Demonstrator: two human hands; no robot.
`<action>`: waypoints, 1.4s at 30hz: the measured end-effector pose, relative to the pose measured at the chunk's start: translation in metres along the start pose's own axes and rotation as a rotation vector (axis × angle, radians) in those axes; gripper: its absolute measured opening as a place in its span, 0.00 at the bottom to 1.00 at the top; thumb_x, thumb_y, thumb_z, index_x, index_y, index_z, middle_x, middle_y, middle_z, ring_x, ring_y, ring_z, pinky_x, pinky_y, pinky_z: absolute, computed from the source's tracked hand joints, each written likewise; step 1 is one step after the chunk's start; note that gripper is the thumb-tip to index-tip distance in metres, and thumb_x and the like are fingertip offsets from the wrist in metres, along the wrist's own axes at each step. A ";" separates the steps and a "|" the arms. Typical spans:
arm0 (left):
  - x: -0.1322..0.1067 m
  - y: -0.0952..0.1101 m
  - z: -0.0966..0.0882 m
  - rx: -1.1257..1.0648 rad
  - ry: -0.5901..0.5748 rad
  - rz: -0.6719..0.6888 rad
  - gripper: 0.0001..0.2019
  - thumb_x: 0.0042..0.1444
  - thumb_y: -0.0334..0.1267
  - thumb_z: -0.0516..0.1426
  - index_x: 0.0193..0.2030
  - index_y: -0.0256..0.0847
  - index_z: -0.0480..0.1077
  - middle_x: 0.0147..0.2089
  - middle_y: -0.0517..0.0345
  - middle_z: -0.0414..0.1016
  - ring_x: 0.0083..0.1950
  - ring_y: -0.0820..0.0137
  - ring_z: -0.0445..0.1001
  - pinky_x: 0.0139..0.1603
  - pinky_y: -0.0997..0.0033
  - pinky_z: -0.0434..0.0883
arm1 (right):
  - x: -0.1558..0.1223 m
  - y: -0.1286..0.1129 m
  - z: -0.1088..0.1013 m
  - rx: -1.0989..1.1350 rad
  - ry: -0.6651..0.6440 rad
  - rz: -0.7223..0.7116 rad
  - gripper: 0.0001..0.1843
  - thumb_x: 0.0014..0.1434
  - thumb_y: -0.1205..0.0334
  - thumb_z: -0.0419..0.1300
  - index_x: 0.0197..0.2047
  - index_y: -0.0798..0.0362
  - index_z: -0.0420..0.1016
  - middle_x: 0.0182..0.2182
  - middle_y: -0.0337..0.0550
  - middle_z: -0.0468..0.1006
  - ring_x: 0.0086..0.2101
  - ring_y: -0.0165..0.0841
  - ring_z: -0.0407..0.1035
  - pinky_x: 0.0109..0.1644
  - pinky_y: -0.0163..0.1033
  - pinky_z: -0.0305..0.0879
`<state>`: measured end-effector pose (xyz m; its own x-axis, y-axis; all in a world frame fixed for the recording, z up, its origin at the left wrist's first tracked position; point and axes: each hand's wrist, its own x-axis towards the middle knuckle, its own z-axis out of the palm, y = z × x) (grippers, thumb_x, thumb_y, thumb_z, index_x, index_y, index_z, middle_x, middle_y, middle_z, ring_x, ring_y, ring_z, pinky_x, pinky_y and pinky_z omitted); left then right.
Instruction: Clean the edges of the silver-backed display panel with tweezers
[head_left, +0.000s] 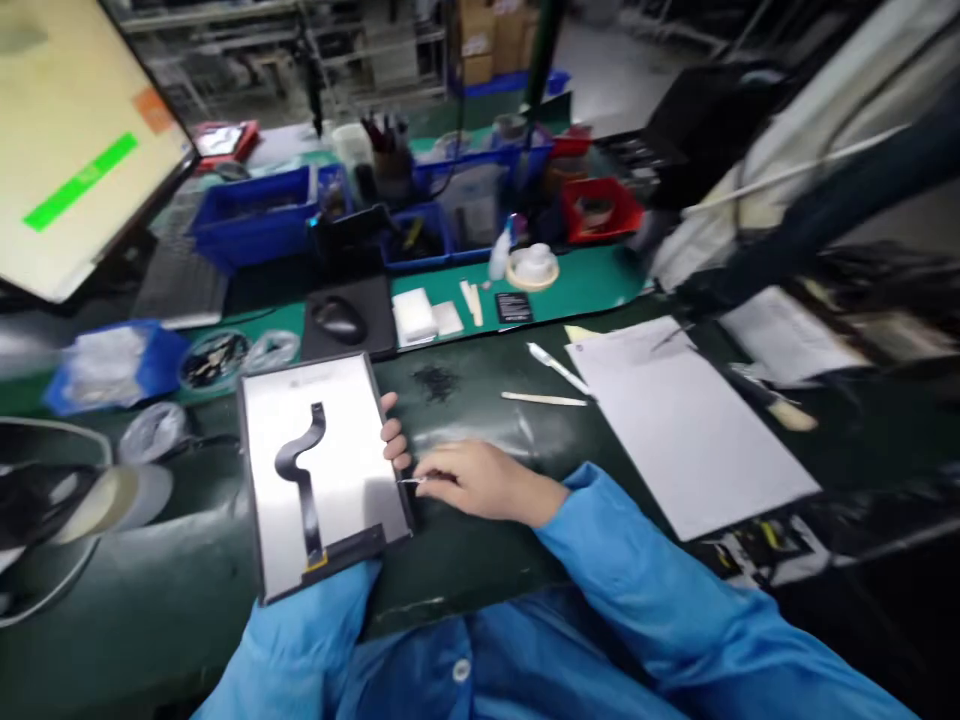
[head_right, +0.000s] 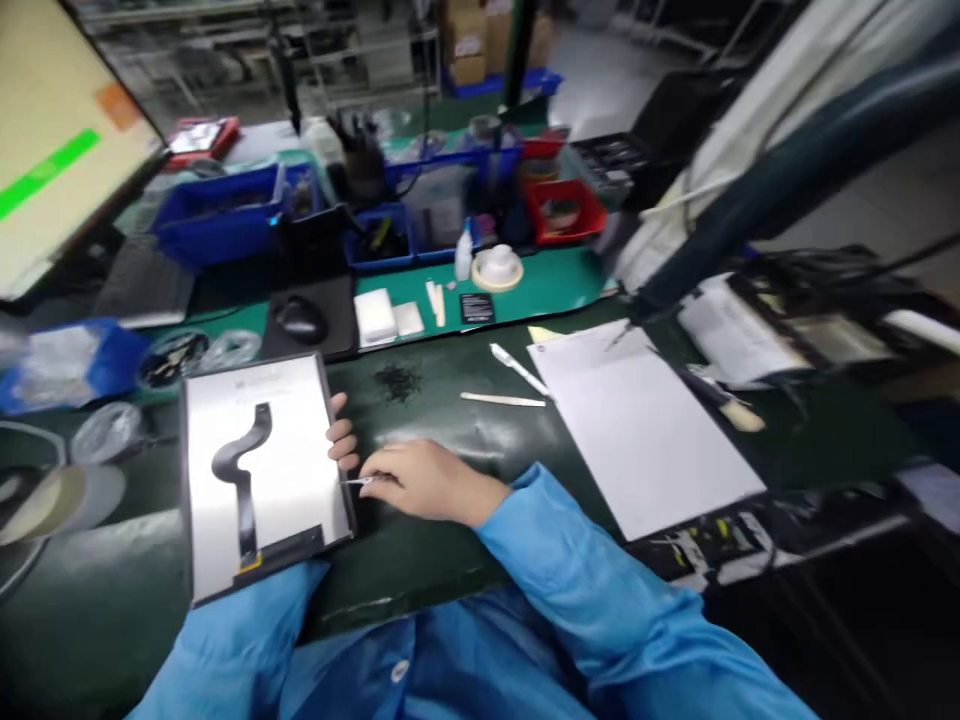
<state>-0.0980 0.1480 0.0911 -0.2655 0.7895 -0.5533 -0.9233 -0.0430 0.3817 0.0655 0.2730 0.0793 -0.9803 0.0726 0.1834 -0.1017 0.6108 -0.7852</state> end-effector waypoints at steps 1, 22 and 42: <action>-0.007 0.003 -0.007 0.008 -0.006 0.021 0.20 0.68 0.41 0.46 0.59 0.38 0.71 0.28 0.58 0.64 0.24 0.70 0.64 0.27 0.67 0.67 | -0.001 0.002 0.000 0.000 0.000 -0.023 0.05 0.69 0.63 0.64 0.44 0.52 0.82 0.42 0.43 0.86 0.42 0.36 0.80 0.48 0.38 0.70; -0.010 0.003 -0.014 -0.081 -0.292 -0.040 0.32 0.60 0.45 0.51 0.70 0.37 0.63 0.33 0.52 0.68 0.31 0.63 0.68 0.34 0.60 0.71 | -0.007 -0.014 -0.006 -0.010 -0.063 0.138 0.08 0.66 0.60 0.66 0.48 0.50 0.82 0.36 0.40 0.87 0.35 0.34 0.80 0.39 0.36 0.71; -0.007 0.001 -0.020 -0.055 -0.275 0.000 0.30 0.61 0.49 0.50 0.67 0.37 0.67 0.33 0.51 0.66 0.31 0.64 0.67 0.36 0.60 0.70 | -0.007 -0.014 -0.008 0.077 0.037 0.165 0.12 0.73 0.58 0.56 0.43 0.49 0.81 0.33 0.39 0.84 0.34 0.34 0.78 0.40 0.38 0.69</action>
<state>-0.1031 0.1305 0.0808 -0.1872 0.9257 -0.3286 -0.9388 -0.0702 0.3371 0.0746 0.2699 0.0939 -0.9780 0.1968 0.0694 0.0456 0.5263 -0.8491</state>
